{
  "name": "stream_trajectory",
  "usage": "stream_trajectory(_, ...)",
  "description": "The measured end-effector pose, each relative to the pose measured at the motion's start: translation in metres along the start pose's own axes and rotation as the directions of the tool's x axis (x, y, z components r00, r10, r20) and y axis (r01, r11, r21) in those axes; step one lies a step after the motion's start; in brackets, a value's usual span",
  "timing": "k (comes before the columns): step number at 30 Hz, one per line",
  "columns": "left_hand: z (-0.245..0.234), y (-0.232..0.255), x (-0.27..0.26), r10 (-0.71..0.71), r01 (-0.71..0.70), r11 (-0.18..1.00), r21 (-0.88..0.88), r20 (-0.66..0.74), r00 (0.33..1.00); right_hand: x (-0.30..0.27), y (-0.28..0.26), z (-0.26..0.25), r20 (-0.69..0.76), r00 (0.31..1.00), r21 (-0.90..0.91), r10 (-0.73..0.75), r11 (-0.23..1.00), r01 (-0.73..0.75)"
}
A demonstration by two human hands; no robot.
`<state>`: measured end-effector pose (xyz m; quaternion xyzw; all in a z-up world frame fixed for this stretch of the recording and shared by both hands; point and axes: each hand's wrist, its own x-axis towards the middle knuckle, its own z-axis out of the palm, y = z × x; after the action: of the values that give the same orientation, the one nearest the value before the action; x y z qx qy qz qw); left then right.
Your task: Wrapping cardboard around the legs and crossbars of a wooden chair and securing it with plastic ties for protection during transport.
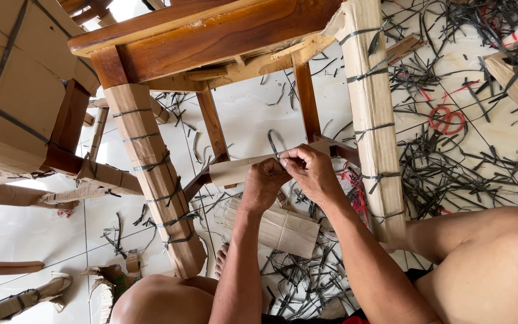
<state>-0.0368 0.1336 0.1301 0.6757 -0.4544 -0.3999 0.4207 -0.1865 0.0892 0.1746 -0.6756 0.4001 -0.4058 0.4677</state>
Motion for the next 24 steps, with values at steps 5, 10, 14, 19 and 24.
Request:
stream_trajectory(5, -0.004, 0.010, 0.000, -0.057, 0.056, 0.998, 0.022, 0.028, 0.998, -0.001, 0.015, 0.006, -0.021, 0.998, -0.001, 0.054, 0.999, -0.054)
stream_trajectory(10, -0.018, 0.046, -0.012, -0.051, 0.056, 0.964, -0.260, 0.026, 0.998, -0.002, 0.009, 0.003, -0.043, 0.997, -0.021, 0.061, 0.998, -0.062)
stream_trajectory(14, -0.016, 0.035, -0.010, 0.001, -0.019, 0.981, -0.192, -0.090, 0.996, -0.002, 0.006, 0.006, -0.003, 1.000, -0.078, 0.021, 0.997, -0.021)
stream_trajectory(19, -0.013, 0.030, -0.009, 0.013, -0.034, 0.983, -0.183, -0.113, 0.994, -0.003, 0.014, 0.006, -0.007, 0.998, -0.014, 0.065, 0.998, -0.065)
stream_trajectory(24, -0.008, 0.031, -0.009, 0.000, -0.045, 0.948, -0.316, -0.141, 0.990, -0.003, 0.023, 0.010, 0.012, 0.989, 0.041, 0.147, 0.988, -0.147)
